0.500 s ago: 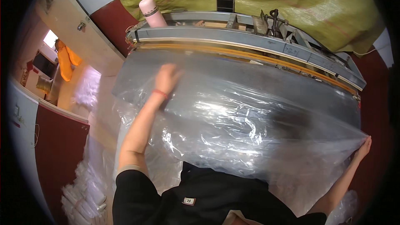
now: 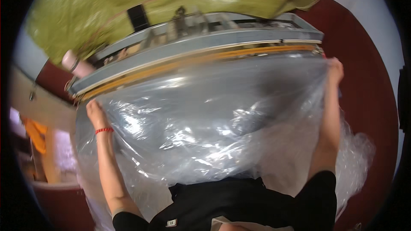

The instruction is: Using a manual heat sealing machine to wrap and seal large stacks of plastic bags.

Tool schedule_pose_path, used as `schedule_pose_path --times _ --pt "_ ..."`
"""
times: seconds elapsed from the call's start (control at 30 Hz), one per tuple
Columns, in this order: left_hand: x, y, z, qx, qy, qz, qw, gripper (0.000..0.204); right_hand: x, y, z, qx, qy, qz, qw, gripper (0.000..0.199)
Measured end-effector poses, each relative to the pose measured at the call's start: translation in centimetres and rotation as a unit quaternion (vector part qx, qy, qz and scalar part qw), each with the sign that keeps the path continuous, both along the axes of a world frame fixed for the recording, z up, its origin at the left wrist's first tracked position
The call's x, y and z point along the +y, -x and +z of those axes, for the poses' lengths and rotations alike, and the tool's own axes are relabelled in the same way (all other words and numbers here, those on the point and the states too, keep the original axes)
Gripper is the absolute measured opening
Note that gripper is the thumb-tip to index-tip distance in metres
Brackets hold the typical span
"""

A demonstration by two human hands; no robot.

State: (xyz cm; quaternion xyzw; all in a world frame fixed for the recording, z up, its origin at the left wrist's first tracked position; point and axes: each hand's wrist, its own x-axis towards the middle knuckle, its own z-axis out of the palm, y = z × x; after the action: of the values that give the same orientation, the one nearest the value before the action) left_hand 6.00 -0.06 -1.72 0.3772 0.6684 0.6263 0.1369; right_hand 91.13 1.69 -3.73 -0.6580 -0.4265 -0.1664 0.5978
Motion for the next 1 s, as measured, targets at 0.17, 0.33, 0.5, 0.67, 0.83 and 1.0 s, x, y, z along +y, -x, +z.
schedule_pose_path --times 0.17,0.33,0.5,0.67,0.83,1.0 --pt "3.7 6.9 -6.1 0.116 -0.054 0.044 0.991 0.017 6.5 7.5 -4.1 0.156 0.04 0.131 0.978 0.021" --pt "6.5 10.0 -7.0 0.011 -0.064 -0.008 0.998 0.017 10.5 8.1 -3.7 0.134 0.025 0.132 0.982 0.017" --pt "7.2 8.8 -6.8 -0.029 -0.092 -0.037 0.995 0.015 11.3 7.0 -5.0 0.214 -0.036 0.093 0.972 0.017" --pt "6.7 9.9 -6.7 0.001 -0.072 0.006 0.997 0.012 11.2 7.5 -4.4 0.187 -0.031 0.01 0.982 0.012" --pt "7.0 9.0 -6.1 -0.091 -0.102 -0.008 0.991 0.01 10.9 5.2 -4.4 0.197 -0.026 -0.04 0.979 0.012" --pt "5.1 7.1 -4.6 -0.097 -0.096 0.047 0.99 0.008 9.7 13.3 0.5 0.21 0.021 -0.16 0.964 0.019"
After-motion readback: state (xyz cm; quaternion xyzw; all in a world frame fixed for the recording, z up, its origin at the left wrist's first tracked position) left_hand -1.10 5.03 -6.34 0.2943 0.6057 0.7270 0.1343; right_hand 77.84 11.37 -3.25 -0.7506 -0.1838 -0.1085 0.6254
